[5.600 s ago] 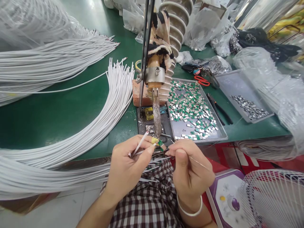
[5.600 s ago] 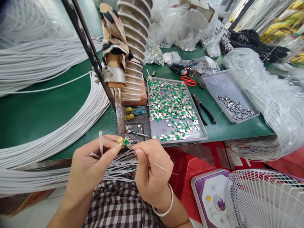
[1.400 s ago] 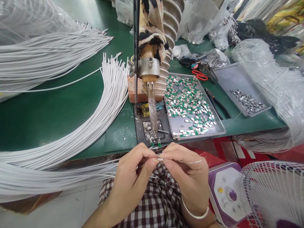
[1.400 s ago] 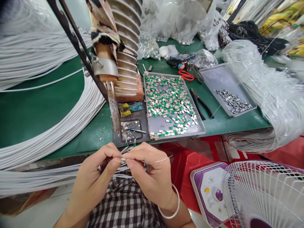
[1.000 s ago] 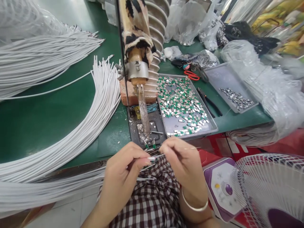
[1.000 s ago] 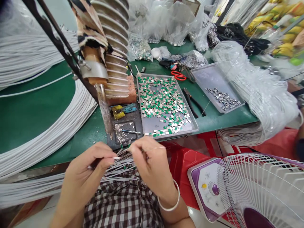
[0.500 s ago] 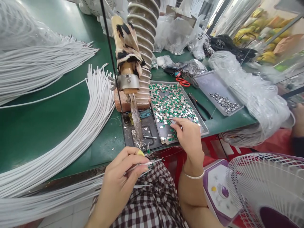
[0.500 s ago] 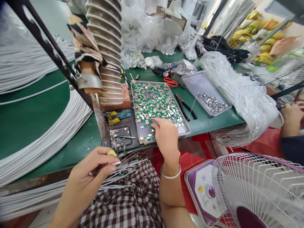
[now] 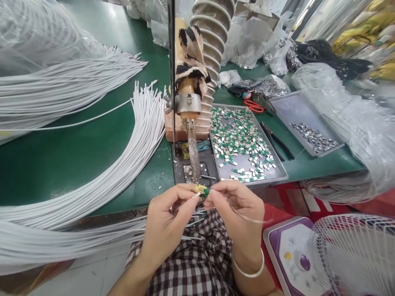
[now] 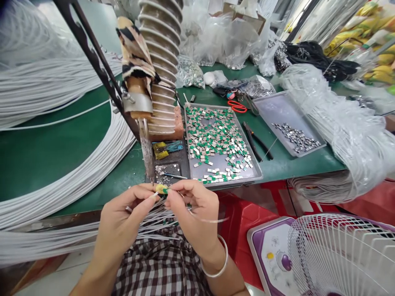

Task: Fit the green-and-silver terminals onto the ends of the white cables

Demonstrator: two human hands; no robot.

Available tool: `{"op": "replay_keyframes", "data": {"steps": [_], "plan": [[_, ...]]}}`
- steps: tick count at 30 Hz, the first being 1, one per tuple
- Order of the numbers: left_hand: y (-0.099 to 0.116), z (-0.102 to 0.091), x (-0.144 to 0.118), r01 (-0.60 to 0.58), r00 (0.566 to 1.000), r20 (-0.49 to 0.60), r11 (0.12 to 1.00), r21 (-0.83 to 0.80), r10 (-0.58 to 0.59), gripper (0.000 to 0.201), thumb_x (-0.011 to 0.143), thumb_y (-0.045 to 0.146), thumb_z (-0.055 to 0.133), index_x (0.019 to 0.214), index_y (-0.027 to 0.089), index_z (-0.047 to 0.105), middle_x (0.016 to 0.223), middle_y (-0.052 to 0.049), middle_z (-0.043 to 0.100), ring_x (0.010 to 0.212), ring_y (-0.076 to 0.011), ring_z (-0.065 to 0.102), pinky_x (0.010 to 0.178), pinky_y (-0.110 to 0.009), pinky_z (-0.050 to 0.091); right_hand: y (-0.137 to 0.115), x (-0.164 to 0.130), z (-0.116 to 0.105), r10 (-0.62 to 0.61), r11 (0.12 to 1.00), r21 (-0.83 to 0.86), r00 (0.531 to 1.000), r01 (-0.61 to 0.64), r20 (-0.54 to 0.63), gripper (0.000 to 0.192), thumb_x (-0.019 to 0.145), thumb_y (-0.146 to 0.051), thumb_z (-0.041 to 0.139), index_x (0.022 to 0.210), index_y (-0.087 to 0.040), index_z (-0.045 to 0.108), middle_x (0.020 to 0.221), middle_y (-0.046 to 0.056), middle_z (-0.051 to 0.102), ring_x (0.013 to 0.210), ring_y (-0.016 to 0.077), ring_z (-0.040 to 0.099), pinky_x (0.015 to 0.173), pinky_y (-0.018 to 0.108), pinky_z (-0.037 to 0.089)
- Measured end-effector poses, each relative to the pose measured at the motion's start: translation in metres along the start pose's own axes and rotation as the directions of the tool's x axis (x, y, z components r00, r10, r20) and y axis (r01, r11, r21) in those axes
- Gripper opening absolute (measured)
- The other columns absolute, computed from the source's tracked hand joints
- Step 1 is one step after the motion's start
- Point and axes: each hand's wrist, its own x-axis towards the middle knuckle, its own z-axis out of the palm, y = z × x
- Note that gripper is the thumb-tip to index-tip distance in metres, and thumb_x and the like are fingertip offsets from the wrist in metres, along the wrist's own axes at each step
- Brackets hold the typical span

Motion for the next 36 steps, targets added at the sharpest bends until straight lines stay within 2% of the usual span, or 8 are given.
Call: {"op": "replay_keyframes", "data": {"steps": [15,19,24,26,28,31,34,36], "plan": [[0.006,0.003,0.002,0.086,0.995,-0.039,0.994,-0.063,-0.089,0.018,0.085,0.012,0.066,0.072,0.022,0.073,0.085,0.001,0.082,0.076,-0.0136,0.076,0.068,-0.019,0.059,0.009,-0.009,0.011,-0.061,0.998,0.003,0.997,0.061,-0.045,0.012,0.087,-0.012,0.068,0.081,-0.022,0.064,0.064,-0.005,0.074,0.052,0.0112,0.072,0.054,0.02,0.062],[0.008,0.001,0.001,0.094,0.995,-0.033,0.995,-0.027,-0.095,0.018,0.084,0.013,0.066,0.069,0.021,0.072,0.083,0.0,0.081,0.071,-0.0135,0.074,0.061,-0.019,0.056,0.018,-0.01,0.003,-0.186,0.975,-0.135,0.981,0.177,-0.055,0.011,0.088,-0.021,0.069,0.093,-0.023,0.06,0.072,-0.004,0.068,0.058,0.0107,0.065,0.055,0.021,0.055],[0.002,-0.009,-0.01,0.178,0.983,-0.041,0.984,-0.019,-0.178,0.02,0.084,0.016,0.066,0.065,0.021,0.07,0.081,-0.001,0.079,0.07,-0.0142,0.071,0.059,-0.02,0.054,0.027,0.002,-0.009,-0.337,0.858,-0.45,0.932,0.247,-0.132,0.038,0.091,-0.026,0.068,0.059,-0.021,0.048,0.053,-0.008,0.042,0.048,0.0076,0.038,0.048,0.023,0.034],[-0.003,-0.013,-0.014,0.205,0.977,-0.046,0.978,-0.036,-0.206,0.02,0.084,0.017,0.066,0.064,0.021,0.07,0.08,-0.001,0.078,0.07,-0.0151,0.072,0.06,-0.021,0.054,0.027,0.006,-0.011,-0.341,0.869,-0.44,0.919,0.227,-0.198,0.023,0.093,-0.029,0.065,0.072,-0.021,0.062,0.063,-0.005,0.052,0.054,0.01,0.047,0.052,0.025,0.041],[-0.009,-0.018,-0.017,0.204,0.978,-0.026,0.978,-0.047,-0.205,0.02,0.084,0.018,0.067,0.064,0.021,0.071,0.077,-0.002,0.077,0.069,-0.0165,0.072,0.058,-0.022,0.055,0.026,0.01,-0.01,-0.367,0.867,-0.433,0.903,0.245,-0.224,0.019,0.1,-0.031,0.052,0.105,-0.023,0.069,0.084,0.001,0.064,0.067,0.0142,0.058,0.062,0.029,0.049],[-0.014,-0.021,-0.02,0.207,0.978,-0.023,0.977,-0.058,-0.208,0.021,0.084,0.02,0.067,0.064,0.02,0.071,0.076,-0.004,0.077,0.068,-0.0178,0.071,0.058,-0.024,0.055,0.024,0.016,-0.008,-0.451,0.731,-0.604,0.889,0.318,-0.078,0.033,0.106,-0.025,0.036,0.113,-0.022,0.067,0.093,0.006,0.068,0.082,0.0192,0.063,0.074,0.036,0.051],[-0.014,-0.021,-0.023,0.21,0.977,-0.008,0.975,-0.071,-0.211,0.02,0.084,0.02,0.067,0.065,0.02,0.072,0.077,-0.004,0.078,0.069,-0.0184,0.071,0.059,-0.025,0.056,0.023,0.025,-0.002,-0.391,0.447,-0.809,0.897,0.383,0.208,0.02,0.101,-0.021,0.05,0.095,-0.018,0.069,0.087,0.009,0.07,0.084,0.0249,0.059,0.075,0.04,0.046],[-0.013,-0.02,-0.025,0.211,0.977,0.003,0.974,-0.078,-0.212,0.019,0.085,0.021,0.067,0.066,0.02,0.072,0.077,-0.006,0.078,0.07,-0.0194,0.072,0.06,-0.026,0.056,0.024,0.031,0.001,-0.294,0.321,-0.843,0.892,0.431,0.344,0.013,0.096,-0.017,0.058,0.088,-0.017,0.068,0.086,0.01,0.07,0.083,0.0266,0.056,0.072,0.041,0.043]]}}
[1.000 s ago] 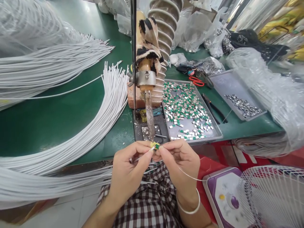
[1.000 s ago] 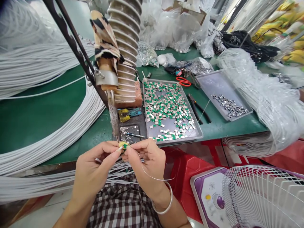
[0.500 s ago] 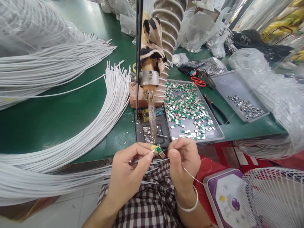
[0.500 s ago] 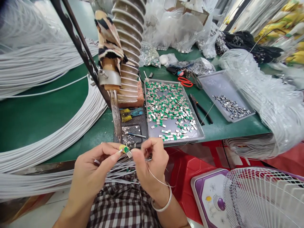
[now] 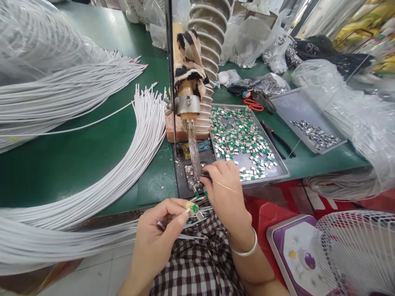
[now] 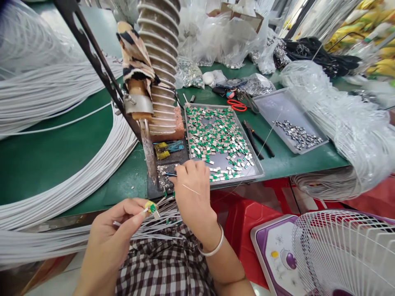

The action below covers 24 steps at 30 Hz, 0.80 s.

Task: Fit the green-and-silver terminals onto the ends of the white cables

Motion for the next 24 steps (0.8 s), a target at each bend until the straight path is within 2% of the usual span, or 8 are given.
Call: {"op": "replay_keyframes", "data": {"steps": [2,3,5,8,12,16,19,24], "plan": [[-0.001,0.0,-0.002,0.004,1.0,0.001,1.0,-0.002,-0.004,0.02,0.085,0.023,0.067,0.066,0.019,0.072,0.078,-0.007,0.078,0.07,-0.0199,0.071,0.06,-0.026,0.056,0.0,0.004,0.001,-0.04,0.999,-0.014,0.998,0.041,0.052,0.015,0.094,-0.012,0.059,0.083,-0.019,0.066,0.084,0.008,0.07,0.081,0.0257,0.055,0.071,0.04,0.042],[-0.001,-0.001,-0.004,0.006,1.0,0.0,1.0,-0.006,-0.006,0.021,0.086,0.025,0.067,0.066,0.019,0.072,0.078,-0.007,0.078,0.069,-0.0199,0.071,0.06,-0.026,0.055,-0.001,0.005,0.0,-0.049,0.999,0.021,0.998,0.048,0.033,0.016,0.094,-0.011,0.059,0.082,-0.019,0.065,0.083,0.007,0.07,0.081,0.0244,0.056,0.072,0.039,0.042],[-0.002,-0.001,-0.005,0.006,1.0,0.0,1.0,-0.015,-0.006,0.021,0.086,0.026,0.068,0.066,0.019,0.072,0.078,-0.007,0.077,0.068,-0.0195,0.07,0.058,-0.026,0.054,-0.002,0.004,-0.004,-0.05,0.987,0.152,0.997,0.06,-0.066,0.014,0.095,-0.011,0.058,0.085,-0.02,0.063,0.084,0.004,0.069,0.081,0.0217,0.058,0.074,0.037,0.044],[0.0,0.001,-0.006,0.013,1.0,0.009,0.999,-0.029,-0.012,0.021,0.085,0.025,0.068,0.066,0.019,0.071,0.078,-0.007,0.077,0.068,-0.0188,0.069,0.059,-0.026,0.053,-0.004,0.001,-0.013,-0.02,0.911,0.399,0.978,0.104,-0.209,0.011,0.096,-0.013,0.059,0.088,-0.021,0.061,0.085,0.002,0.068,0.083,0.0184,0.06,0.075,0.034,0.046],[0.008,0.007,-0.008,0.063,0.998,-0.012,0.997,-0.036,-0.064,0.021,0.085,0.025,0.068,0.065,0.019,0.07,0.078,-0.007,0.076,0.07,-0.0186,0.067,0.061,-0.026,0.052,-0.004,-0.001,-0.016,-0.004,0.845,0.517,0.969,0.136,-0.249,0.012,0.094,-0.012,0.061,0.087,-0.022,0.062,0.082,0.001,0.067,0.08,0.0176,0.061,0.072,0.033,0.049],[0.01,0.009,-0.008,0.093,0.995,-0.023,0.995,-0.025,-0.094,0.022,0.085,0.027,0.068,0.065,0.018,0.069,0.079,-0.007,0.075,0.071,-0.0193,0.067,0.061,-0.027,0.051,-0.001,-0.004,-0.015,0.023,0.838,0.531,0.965,0.123,-0.26,0.012,0.093,-0.013,0.061,0.087,-0.023,0.062,0.081,0.001,0.066,0.078,0.0179,0.061,0.071,0.034,0.05],[0.006,0.007,-0.006,0.06,0.998,0.012,0.997,-0.037,-0.06,0.02,0.085,0.025,0.067,0.066,0.019,0.07,0.078,-0.006,0.075,0.07,-0.0186,0.068,0.061,-0.026,0.052,0.001,-0.005,-0.014,0.011,0.856,0.501,0.963,0.13,-0.269,0.012,0.095,-0.014,0.06,0.088,-0.023,0.062,0.082,0.001,0.067,0.079,0.018,0.061,0.071,0.034,0.05],[0.01,0.008,0.002,0.059,0.996,-0.061,0.996,-0.072,-0.064,0.019,0.083,0.019,0.066,0.065,0.02,0.07,0.079,-0.004,0.076,0.07,-0.0172,0.067,0.062,-0.026,0.05,0.008,-0.001,-0.004,-0.087,0.974,0.193,0.981,0.121,-0.173,0.014,0.098,-0.019,0.058,0.086,-0.021,0.066,0.081,0.004,0.071,0.081,0.0214,0.06,0.075,0.039,0.047]]}}
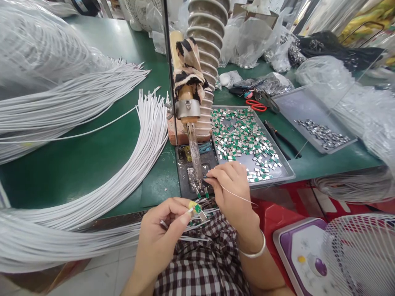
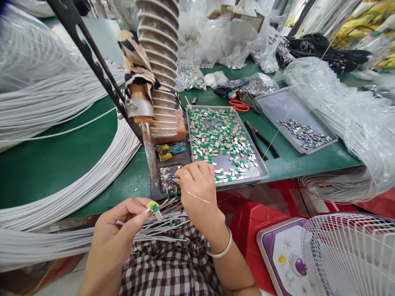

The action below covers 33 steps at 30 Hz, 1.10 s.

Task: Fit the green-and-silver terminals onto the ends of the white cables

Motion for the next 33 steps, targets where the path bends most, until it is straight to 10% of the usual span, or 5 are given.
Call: {"op": "replay_keyframes", "data": {"steps": [5,9,21,33], "plan": [[0.016,0.008,0.013,-0.002,0.999,-0.04,0.999,0.051,0.004,0.018,0.081,0.021,0.067,0.063,0.02,0.068,0.08,-0.004,0.077,0.066,-0.0165,0.065,0.056,-0.025,0.047,-0.004,-0.004,0.0,0.154,0.969,0.21,0.982,-0.129,-0.107,0.025,0.103,-0.023,0.046,0.12,-0.018,0.063,0.1,0.01,0.073,0.093,0.0211,0.069,0.083,0.038,0.057],[0.021,0.008,0.021,-0.096,0.995,0.019,0.988,0.119,0.094,0.017,0.083,0.018,0.066,0.067,0.021,0.07,0.084,-0.002,0.08,0.065,-0.0138,0.067,0.054,-0.022,0.047,-0.019,-0.012,-0.011,0.278,0.89,0.409,0.951,-0.203,-0.133,0.024,0.102,-0.014,0.047,0.107,-0.025,0.068,0.089,0.001,0.077,0.082,0.0157,0.075,0.078,0.031,0.062],[0.026,0.01,0.029,-0.234,0.972,0.062,0.957,0.171,0.226,0.018,0.086,0.012,0.065,0.072,0.02,0.071,0.085,0.002,0.08,0.065,-0.0102,0.07,0.057,-0.016,0.052,-0.03,-0.012,-0.016,0.044,0.947,0.315,0.953,0.056,-0.3,0.025,0.088,-0.003,0.069,0.106,-0.019,0.075,0.101,0.005,0.079,0.091,0.0158,0.076,0.082,0.029,0.067],[0.023,0.009,0.026,-0.202,0.978,0.078,0.976,0.077,0.196,0.019,0.089,0.013,0.066,0.075,0.024,0.072,0.086,0.007,0.079,0.07,-0.0076,0.07,0.063,-0.013,0.053,-0.032,-0.012,-0.017,0.08,0.912,0.409,0.958,0.042,-0.277,0.027,0.086,-0.001,0.071,0.106,-0.018,0.075,0.101,0.005,0.079,0.091,0.0161,0.076,0.079,0.029,0.067]]}}
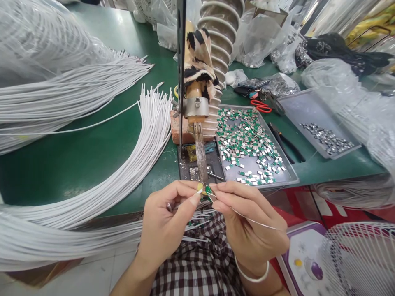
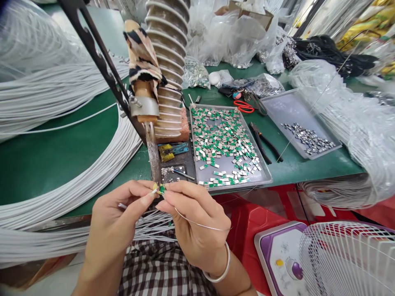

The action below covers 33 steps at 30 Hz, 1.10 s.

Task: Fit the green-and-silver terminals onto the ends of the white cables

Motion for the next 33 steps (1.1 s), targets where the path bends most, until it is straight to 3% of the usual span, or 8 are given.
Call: {"op": "replay_keyframes", "data": {"steps": [7,10,13,18,22,27,33], "plan": [[-0.005,-0.002,-0.004,-0.011,1.0,0.007,1.0,0.019,0.01,0.019,0.09,0.011,0.066,0.078,0.025,0.072,0.087,0.006,0.077,0.079,-0.0077,0.072,0.07,-0.012,0.053,0.0,-0.003,-0.003,0.078,0.993,0.09,0.996,-0.081,0.036,0.017,0.092,-0.006,0.064,0.103,-0.017,0.072,0.095,0.004,0.076,0.088,0.0146,0.072,0.077,0.028,0.061],[-0.006,-0.001,-0.004,-0.05,0.999,0.022,0.998,0.04,0.049,0.018,0.089,0.01,0.066,0.08,0.025,0.072,0.093,0.004,0.076,0.085,-0.009,0.071,0.072,-0.014,0.053,0.0,-0.001,-0.004,0.219,0.975,0.015,0.967,-0.222,0.131,0.018,0.098,-0.012,0.053,0.094,-0.019,0.069,0.079,0.0,0.071,0.072,0.0108,0.065,0.067,0.025,0.054],[-0.005,-0.001,-0.001,-0.092,0.992,0.102,0.99,0.104,0.081,0.015,0.086,0.011,0.068,0.081,0.024,0.074,0.094,0.0,0.072,0.084,-0.0101,0.068,0.065,-0.014,0.05,0.002,0.001,-0.003,0.315,0.949,-0.083,0.926,-0.305,0.209,0.02,0.098,-0.015,0.054,0.083,-0.019,0.066,0.07,-0.002,0.067,0.064,0.0096,0.06,0.061,0.024,0.048],[-0.002,-0.001,0.007,-0.045,0.972,0.232,0.996,0.078,0.026,0.021,0.088,0.01,0.061,0.07,0.02,0.068,0.076,0.003,0.071,0.071,-0.0093,0.064,0.064,-0.016,0.049,0.005,-0.001,-0.001,0.236,0.971,-0.073,0.947,-0.226,0.216,0.018,0.096,-0.01,0.056,0.085,-0.018,0.068,0.077,0.0,0.071,0.071,0.0102,0.065,0.068,0.022,0.053],[-0.001,-0.002,0.009,-0.017,0.988,0.156,1.0,0.009,0.016,0.022,0.086,0.009,0.062,0.068,0.021,0.067,0.076,0.005,0.071,0.07,-0.0076,0.063,0.062,-0.013,0.047,0.005,-0.008,0.001,0.212,0.977,-0.041,0.964,-0.208,0.161,0.023,0.098,-0.005,0.05,0.101,-0.018,0.069,0.101,0.002,0.077,0.086,0.0081,0.073,0.08,0.018,0.059],[0.001,-0.005,0.009,-0.025,0.994,0.107,1.0,-0.01,0.026,0.022,0.085,0.008,0.063,0.07,0.023,0.068,0.079,0.007,0.073,0.073,-0.0071,0.065,0.064,-0.013,0.048,0.002,-0.011,0.003,0.085,0.996,0.0,0.996,-0.085,-0.004,0.022,0.092,-0.003,0.062,0.105,-0.018,0.072,0.098,0.003,0.079,0.096,0.0113,0.074,0.091,0.022,0.061],[0.004,-0.005,0.011,-0.01,0.996,0.09,1.0,0.009,0.009,0.022,0.086,0.009,0.064,0.068,0.022,0.069,0.079,0.004,0.073,0.068,-0.009,0.065,0.061,-0.016,0.049,0.001,-0.009,0.004,0.021,0.993,-0.115,0.999,-0.024,-0.026,0.025,0.09,-0.006,0.069,0.108,-0.021,0.075,0.104,0.005,0.078,0.094,0.0147,0.075,0.086,0.028,0.066]]}}
